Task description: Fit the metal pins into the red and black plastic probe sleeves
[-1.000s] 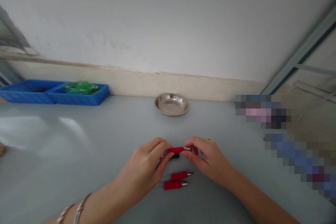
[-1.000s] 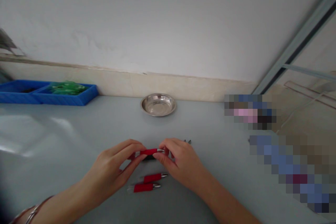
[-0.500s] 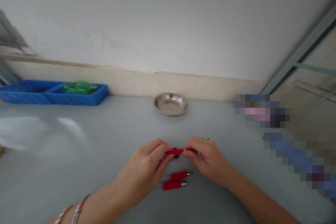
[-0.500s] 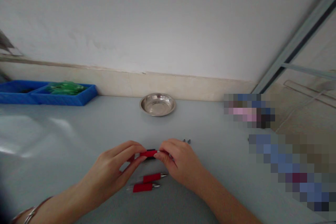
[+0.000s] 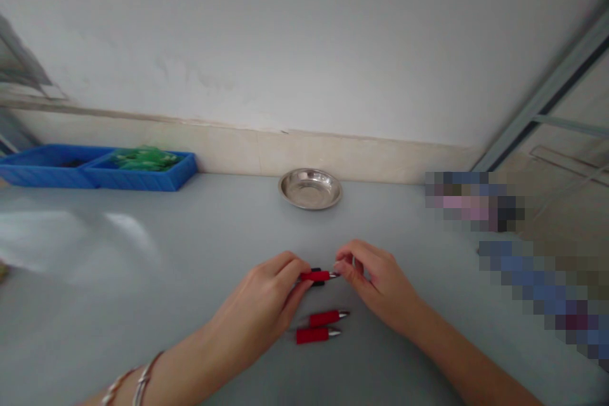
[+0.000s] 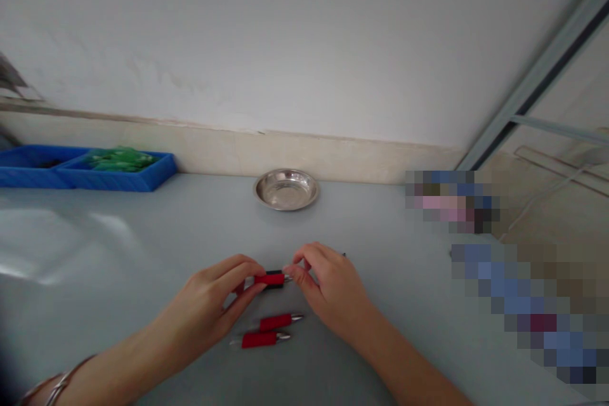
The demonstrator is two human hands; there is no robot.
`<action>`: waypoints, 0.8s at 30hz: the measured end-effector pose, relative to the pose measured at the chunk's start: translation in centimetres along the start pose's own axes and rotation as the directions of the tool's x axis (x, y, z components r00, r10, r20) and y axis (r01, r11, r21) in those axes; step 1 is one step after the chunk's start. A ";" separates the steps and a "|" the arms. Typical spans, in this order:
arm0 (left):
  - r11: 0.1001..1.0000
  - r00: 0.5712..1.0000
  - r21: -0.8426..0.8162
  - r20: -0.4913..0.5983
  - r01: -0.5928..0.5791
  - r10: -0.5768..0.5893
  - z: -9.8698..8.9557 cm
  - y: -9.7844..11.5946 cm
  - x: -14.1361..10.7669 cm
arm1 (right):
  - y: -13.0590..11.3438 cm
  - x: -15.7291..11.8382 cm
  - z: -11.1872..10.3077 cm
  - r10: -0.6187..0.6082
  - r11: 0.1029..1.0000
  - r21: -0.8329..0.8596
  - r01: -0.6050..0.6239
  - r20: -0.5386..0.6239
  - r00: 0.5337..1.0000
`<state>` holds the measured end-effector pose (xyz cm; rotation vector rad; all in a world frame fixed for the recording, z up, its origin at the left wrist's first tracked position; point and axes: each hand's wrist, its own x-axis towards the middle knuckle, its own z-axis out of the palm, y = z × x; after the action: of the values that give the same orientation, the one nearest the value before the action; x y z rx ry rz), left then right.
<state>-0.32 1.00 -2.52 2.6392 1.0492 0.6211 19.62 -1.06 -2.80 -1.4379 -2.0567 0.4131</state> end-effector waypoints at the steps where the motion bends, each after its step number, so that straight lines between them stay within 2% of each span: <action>1: 1.000 1.000 0.013 0.029 0.011 -0.012 0.0 0.0 0.0 | 0.1 0.0 0.0 0.028 0.999 -0.028 -0.029 -0.025 0.999; 5: 0.997 0.989 0.057 0.138 0.042 -0.050 -0.1 0.0 0.2 | 0.4 0.1 -0.1 0.135 0.976 -0.167 -0.141 -0.050 0.990; 9: 0.997 0.982 0.060 0.179 0.046 -0.056 -0.2 0.0 0.3 | 0.5 0.1 -0.1 0.195 0.950 -0.241 -0.197 -0.034 0.980; 16: 0.998 0.985 0.056 0.171 0.019 -0.028 -0.5 0.3 0.5 | 0.6 0.2 -0.1 0.256 0.931 -0.280 -0.236 0.037 0.966; 24: 0.998 0.988 0.060 0.152 -0.035 0.026 -0.6 0.6 0.3 | 0.9 0.0 0.2 0.250 0.927 -0.309 -0.213 0.087 0.964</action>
<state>-0.08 0.84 -1.69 2.7109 1.0012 0.3926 20.13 -0.70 -3.42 -1.8920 -2.1221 0.3016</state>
